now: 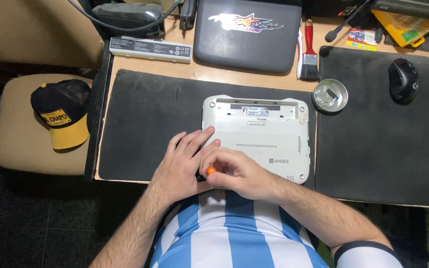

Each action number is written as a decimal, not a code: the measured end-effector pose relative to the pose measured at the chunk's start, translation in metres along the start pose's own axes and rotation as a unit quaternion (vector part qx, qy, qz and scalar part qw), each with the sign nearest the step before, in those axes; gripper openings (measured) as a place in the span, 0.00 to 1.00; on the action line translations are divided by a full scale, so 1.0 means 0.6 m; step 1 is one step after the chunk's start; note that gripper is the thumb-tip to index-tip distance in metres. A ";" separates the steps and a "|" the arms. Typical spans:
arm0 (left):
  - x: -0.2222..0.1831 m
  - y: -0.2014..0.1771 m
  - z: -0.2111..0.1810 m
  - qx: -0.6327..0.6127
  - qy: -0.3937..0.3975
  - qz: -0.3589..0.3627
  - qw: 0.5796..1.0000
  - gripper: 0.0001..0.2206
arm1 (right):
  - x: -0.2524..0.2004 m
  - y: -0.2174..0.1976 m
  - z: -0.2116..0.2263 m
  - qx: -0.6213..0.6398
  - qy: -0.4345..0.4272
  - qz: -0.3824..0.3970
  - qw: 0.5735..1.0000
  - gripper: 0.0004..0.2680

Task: Disassembling a laptop by removing external screws, the keyboard, and internal components using a screwdriver.

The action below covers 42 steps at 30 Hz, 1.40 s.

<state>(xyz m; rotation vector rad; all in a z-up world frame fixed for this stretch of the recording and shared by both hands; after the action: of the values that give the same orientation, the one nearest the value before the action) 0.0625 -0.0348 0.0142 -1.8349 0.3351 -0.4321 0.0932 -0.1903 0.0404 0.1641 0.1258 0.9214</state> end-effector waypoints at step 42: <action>-0.002 0.004 0.003 0.006 0.007 -0.001 1.000 0.50 | -0.056 -0.036 -0.021 -0.153 -0.139 -0.153 0.966 0.17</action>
<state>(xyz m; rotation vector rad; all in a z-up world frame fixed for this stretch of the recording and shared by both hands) 0.0624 -0.0336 0.0114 -1.8213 0.3384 -0.4475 0.0874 -0.2290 0.0248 -0.0147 -0.2459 0.5927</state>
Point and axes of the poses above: each hand's wrist, its own x-axis towards the middle knuckle, its own y-axis out of the palm, z = x × y, the point moved 7 cm from there along x, towards the middle knuckle, and after that the axes turned 9 degrees about x, right-handed, at the moved point
